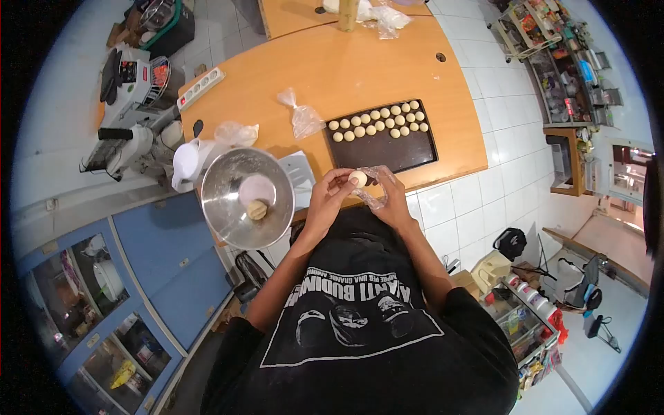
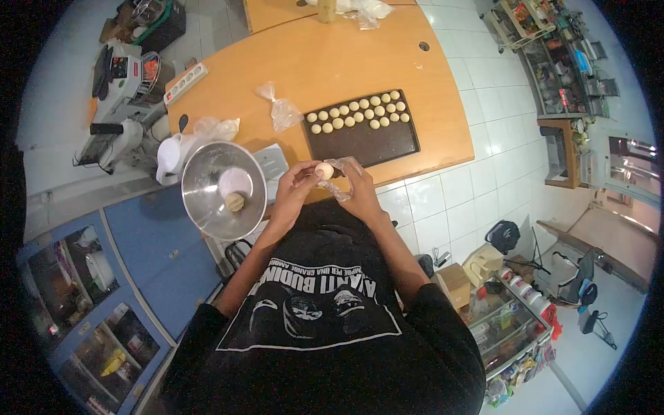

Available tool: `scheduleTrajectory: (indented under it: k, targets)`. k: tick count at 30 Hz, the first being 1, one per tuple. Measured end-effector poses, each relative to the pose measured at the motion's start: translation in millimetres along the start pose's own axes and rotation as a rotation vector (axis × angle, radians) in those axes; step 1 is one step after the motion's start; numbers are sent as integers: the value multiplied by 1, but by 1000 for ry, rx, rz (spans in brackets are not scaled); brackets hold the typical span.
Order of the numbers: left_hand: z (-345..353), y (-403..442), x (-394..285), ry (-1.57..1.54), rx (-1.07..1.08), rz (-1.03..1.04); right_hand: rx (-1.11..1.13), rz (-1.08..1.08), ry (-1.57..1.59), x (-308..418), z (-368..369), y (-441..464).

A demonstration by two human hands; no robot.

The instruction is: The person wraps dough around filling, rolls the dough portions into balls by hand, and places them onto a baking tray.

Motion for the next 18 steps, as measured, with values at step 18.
scheduleTrajectory:
  k: [18]
  targets:
    - [95,95,89,41,-12,-217,150,50,-65,-161,-77,0]
Point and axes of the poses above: each hand's wrist, its own y-axis towards the middle knuckle, its own z-axis out of the palm, x = y × z, the point moved 2 cm from there along y, towards the middle knuckle, and after that the axes turned 6 degrees about -y, right-handed, at the moved point
